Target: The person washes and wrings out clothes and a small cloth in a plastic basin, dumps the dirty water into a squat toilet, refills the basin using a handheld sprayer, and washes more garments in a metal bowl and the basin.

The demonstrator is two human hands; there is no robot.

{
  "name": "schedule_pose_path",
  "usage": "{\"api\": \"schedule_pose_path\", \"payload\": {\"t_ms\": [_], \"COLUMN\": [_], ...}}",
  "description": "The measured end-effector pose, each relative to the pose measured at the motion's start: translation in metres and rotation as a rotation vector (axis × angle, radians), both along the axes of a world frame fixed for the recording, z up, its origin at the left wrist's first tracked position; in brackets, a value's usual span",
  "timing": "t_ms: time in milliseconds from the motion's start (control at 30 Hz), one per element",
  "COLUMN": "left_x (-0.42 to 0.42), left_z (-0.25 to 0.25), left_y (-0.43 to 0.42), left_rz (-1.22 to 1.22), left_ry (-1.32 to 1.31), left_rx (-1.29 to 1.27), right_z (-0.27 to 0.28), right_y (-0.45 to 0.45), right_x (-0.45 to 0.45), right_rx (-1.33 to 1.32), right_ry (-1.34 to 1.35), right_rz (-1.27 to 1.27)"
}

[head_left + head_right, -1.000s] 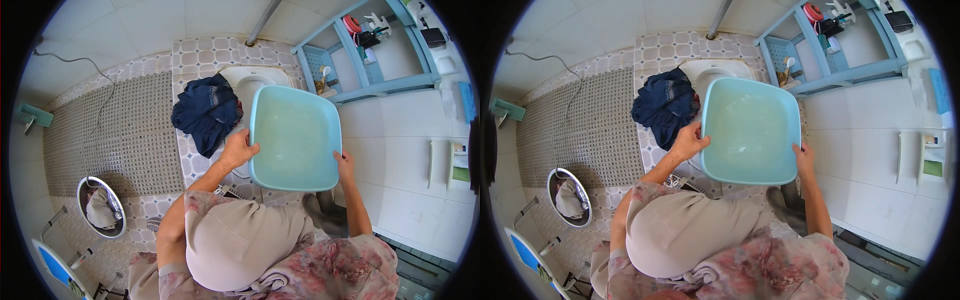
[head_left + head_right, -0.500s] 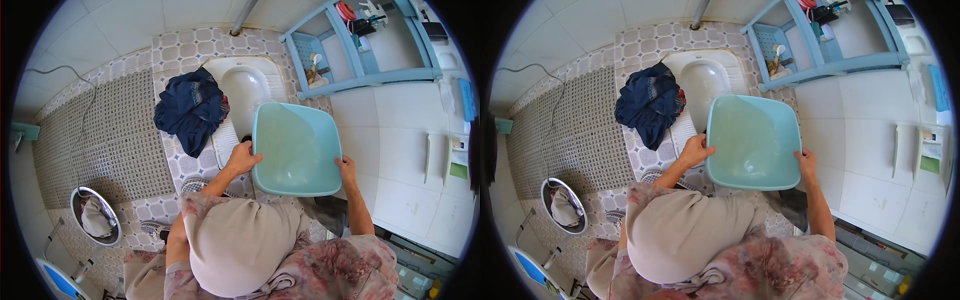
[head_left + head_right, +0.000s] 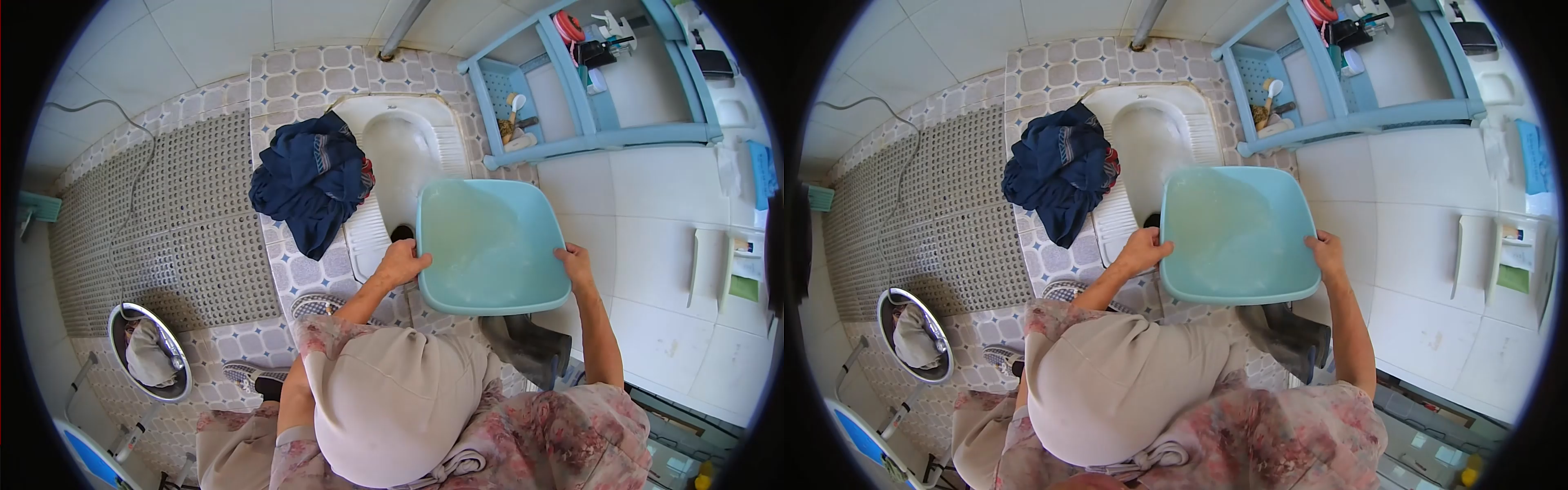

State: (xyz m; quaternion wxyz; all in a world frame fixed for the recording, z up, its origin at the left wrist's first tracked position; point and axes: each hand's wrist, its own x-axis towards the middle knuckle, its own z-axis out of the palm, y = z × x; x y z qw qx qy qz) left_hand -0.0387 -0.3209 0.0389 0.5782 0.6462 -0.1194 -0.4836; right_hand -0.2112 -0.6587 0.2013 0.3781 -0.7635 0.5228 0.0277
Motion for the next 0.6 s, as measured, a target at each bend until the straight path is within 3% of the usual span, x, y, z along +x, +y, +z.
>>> {"api": "schedule_pose_path", "payload": {"t_ms": [167,600], "left_x": [-0.004,-0.019], "left_z": [-0.009,-0.030], "left_y": [0.000,0.001], "left_rz": [-0.074,-0.090], "left_ry": [0.048,0.561], "left_rx": [-0.002,-0.184], "right_z": [0.007,0.067], "right_y": [-0.010,0.008], "right_x": [0.021,0.197], "right_rx": [-0.006,0.064], "right_ry": [0.076,0.187], "right_rz": [0.062,0.301]}}
